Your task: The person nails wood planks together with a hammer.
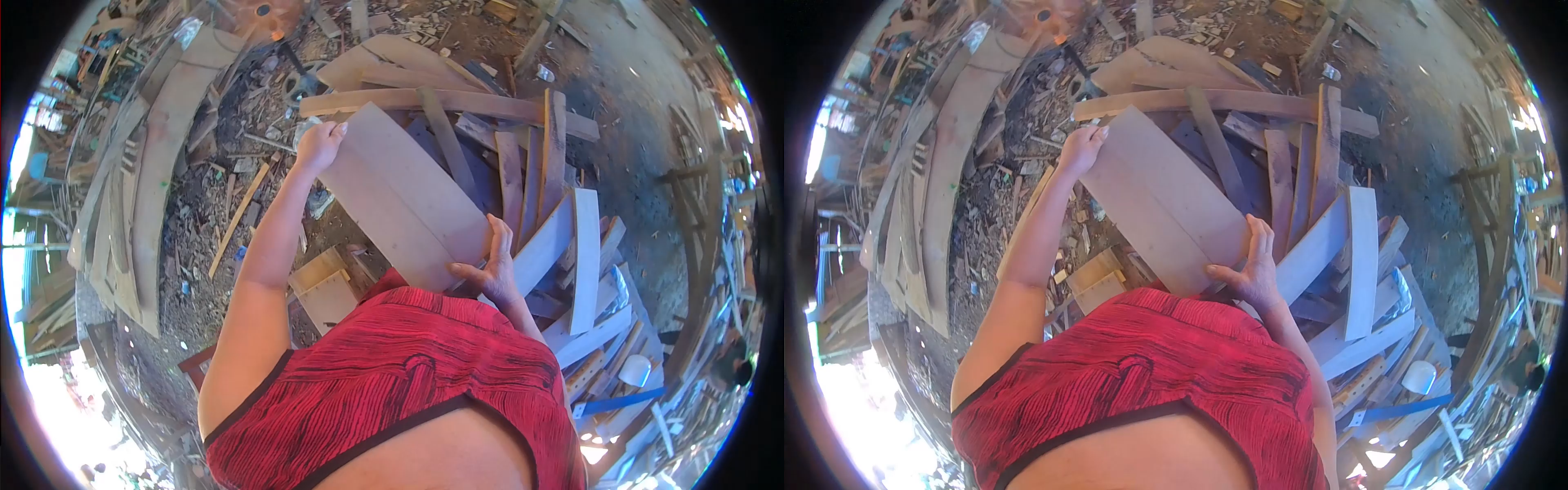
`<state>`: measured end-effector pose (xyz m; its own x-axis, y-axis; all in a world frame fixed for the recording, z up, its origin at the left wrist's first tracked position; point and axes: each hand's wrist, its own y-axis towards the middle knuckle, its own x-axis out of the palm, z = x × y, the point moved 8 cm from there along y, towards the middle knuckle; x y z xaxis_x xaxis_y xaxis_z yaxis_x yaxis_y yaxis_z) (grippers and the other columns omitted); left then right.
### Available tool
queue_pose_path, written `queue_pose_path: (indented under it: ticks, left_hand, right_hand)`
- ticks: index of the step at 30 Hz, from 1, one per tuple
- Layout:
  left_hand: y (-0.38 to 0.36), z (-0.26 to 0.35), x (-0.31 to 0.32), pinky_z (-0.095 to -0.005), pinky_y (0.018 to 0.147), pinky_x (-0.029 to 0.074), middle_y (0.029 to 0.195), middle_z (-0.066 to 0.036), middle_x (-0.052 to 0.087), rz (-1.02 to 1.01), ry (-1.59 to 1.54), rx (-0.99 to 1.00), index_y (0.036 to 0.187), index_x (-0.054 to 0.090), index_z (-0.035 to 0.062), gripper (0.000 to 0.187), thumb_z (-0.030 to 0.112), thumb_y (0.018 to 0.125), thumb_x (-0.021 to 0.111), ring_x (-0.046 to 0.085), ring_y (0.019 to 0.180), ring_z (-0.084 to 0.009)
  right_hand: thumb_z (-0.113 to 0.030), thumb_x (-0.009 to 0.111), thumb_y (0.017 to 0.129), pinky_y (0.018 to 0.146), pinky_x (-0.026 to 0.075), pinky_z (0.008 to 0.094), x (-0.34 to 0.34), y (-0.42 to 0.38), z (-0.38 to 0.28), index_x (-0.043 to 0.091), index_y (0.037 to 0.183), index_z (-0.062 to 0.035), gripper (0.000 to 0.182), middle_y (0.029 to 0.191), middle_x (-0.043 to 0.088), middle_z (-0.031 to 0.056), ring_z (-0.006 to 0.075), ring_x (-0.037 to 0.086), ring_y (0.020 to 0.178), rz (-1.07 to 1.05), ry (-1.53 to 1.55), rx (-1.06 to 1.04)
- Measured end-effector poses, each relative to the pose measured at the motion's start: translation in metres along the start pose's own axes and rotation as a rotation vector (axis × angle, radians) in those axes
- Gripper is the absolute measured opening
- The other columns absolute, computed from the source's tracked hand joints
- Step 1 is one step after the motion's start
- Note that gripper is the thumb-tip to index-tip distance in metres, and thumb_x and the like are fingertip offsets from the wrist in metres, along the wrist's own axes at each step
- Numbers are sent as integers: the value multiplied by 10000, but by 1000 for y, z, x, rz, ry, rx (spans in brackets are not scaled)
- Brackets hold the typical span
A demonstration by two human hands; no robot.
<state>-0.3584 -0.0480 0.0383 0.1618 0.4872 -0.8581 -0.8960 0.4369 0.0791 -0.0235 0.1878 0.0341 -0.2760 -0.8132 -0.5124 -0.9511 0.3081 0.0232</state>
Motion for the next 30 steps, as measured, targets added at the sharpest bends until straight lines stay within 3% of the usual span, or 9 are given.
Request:
queue_pose_path:
  ticks: [8,14,19,22,30]
  left_hand:
    - [-1,1,1,-470,646,449,736,-201,619,-23,19,-7,802,615,49,432,433,946,481,610,726,-396]
    - [-8,-1,-3,-443,631,460,697,-185,621,59,-56,14,888,652,46,409,419,953,497,619,697,-385]
    - [-10,-3,-3,-345,598,449,631,-119,570,-10,-135,-27,950,658,18,386,381,963,527,569,596,-195]
    - [-12,2,-5,-314,585,436,610,-90,534,-12,-144,-55,941,654,10,373,363,964,537,522,587,-147]
    - [-7,8,-4,-358,601,455,652,-114,592,9,-77,-63,937,657,48,375,398,955,523,590,611,-238]
  right_hand:
    - [-476,834,604,1057,355,448,-2,-1,3,245,1422,-21,1106,1389,303,226,387,356,1292,24,13,-28]
    - [-449,833,604,1039,378,459,-2,-1,-3,248,1415,-21,1088,1394,305,233,405,376,1278,28,41,-37]
    - [-413,829,609,1025,392,469,0,0,-4,249,1411,-25,1063,1406,295,241,428,380,1270,15,41,-38]
    - [-416,829,607,1021,396,472,0,1,-5,249,1410,-30,1063,1402,297,244,434,385,1263,13,41,-38]
    - [-420,834,619,1023,390,450,0,5,2,245,1415,-35,1063,1385,292,237,402,365,1272,20,106,-28]
